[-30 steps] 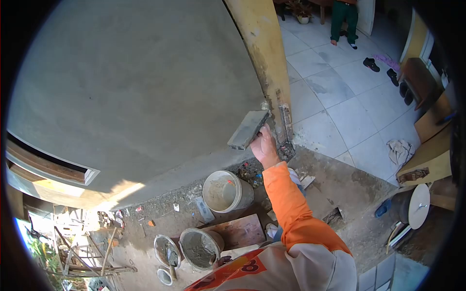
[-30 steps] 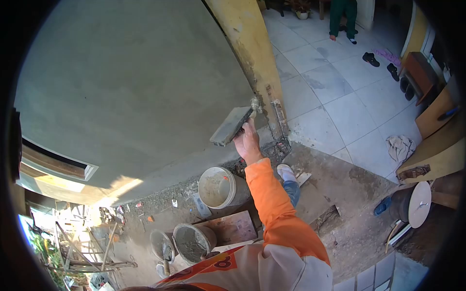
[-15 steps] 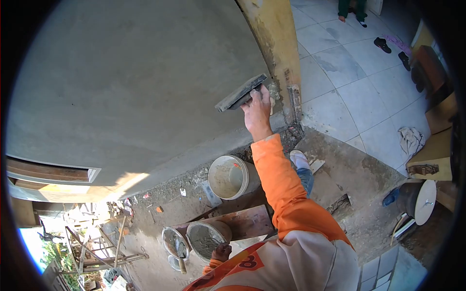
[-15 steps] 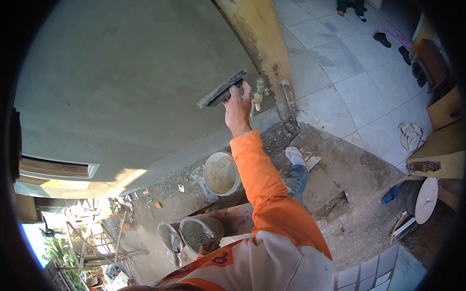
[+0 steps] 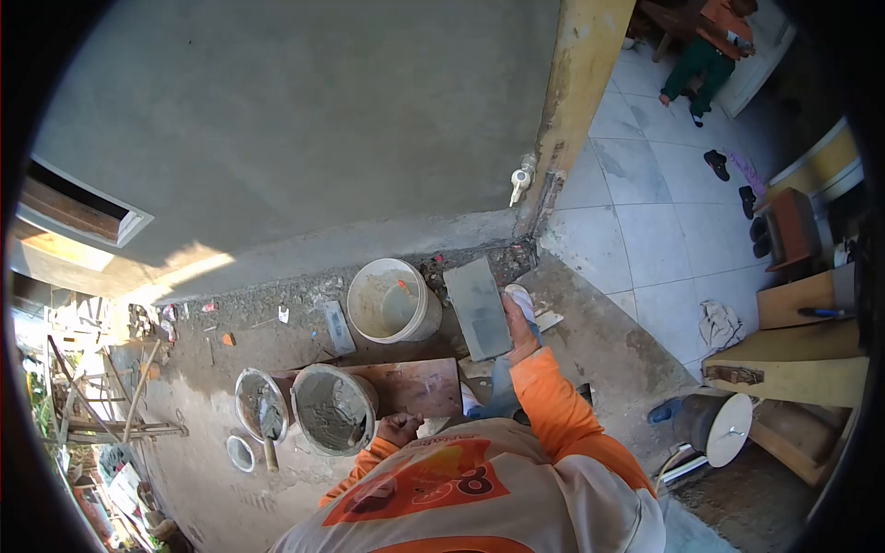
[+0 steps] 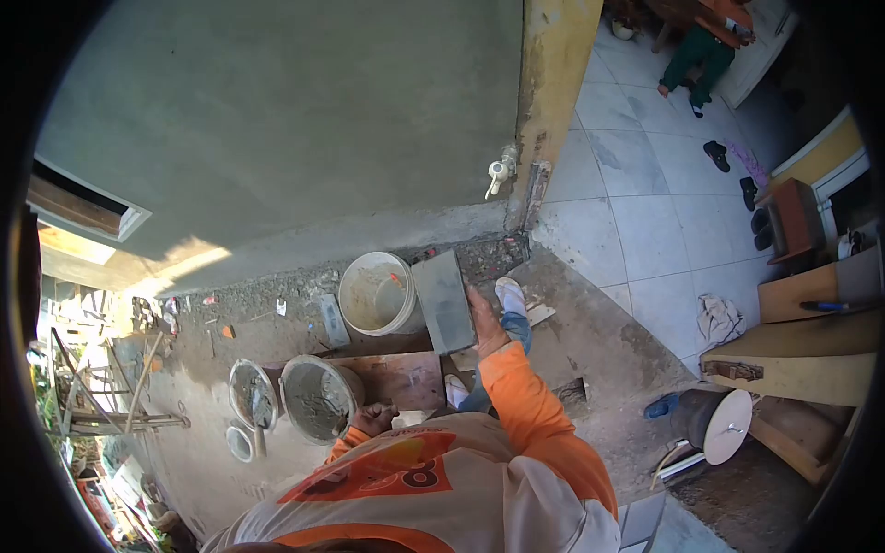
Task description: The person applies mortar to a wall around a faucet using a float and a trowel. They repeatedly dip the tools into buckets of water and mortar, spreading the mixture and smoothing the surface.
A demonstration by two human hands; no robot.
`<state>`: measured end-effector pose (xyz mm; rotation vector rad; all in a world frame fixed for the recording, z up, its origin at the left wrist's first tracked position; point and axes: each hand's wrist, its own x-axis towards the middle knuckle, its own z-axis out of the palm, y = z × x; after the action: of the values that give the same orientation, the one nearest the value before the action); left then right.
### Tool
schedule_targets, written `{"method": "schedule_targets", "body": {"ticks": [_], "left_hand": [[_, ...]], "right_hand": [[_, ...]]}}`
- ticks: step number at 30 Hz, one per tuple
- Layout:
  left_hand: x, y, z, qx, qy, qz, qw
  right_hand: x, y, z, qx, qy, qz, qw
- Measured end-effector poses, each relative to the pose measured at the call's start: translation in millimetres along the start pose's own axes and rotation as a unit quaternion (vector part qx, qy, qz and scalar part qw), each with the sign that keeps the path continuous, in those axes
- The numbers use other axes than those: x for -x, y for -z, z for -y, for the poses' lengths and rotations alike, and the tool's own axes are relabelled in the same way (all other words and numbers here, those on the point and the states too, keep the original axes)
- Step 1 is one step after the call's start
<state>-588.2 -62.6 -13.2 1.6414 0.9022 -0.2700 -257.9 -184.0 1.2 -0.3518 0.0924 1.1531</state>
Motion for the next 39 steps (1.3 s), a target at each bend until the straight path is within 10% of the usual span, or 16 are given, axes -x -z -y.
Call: {"method": "schedule_targets", "body": {"ticks": [16, 29, 34, 36, 39], "left_hand": [[-49, -120, 124, -0.085, -0.084, 0.148, 0.982], [-70, -161, 76, 0.200, 0.048, -0.161, 0.965], [-129, -168, 65, 0.041, 0.068, -0.150, 0.986], [-146, -157, 24, -0.219, -0.164, -0.361, 0.892], [-191, -138, -4, -0.172, -0.094, -0.336, 0.921]], "right_hand": [[95, -34, -38, 0.152, -0.025, -0.105, 0.982], [93, -7, 30, 0.024, -0.064, -0.067, 0.995], [65, 68, 85, 0.088, -0.040, -0.206, 0.974], [44, 112, 107, 0.038, -0.115, -0.227, 0.966], [12, 187, 126, -0.003, -0.127, -0.128, 0.984]]}}
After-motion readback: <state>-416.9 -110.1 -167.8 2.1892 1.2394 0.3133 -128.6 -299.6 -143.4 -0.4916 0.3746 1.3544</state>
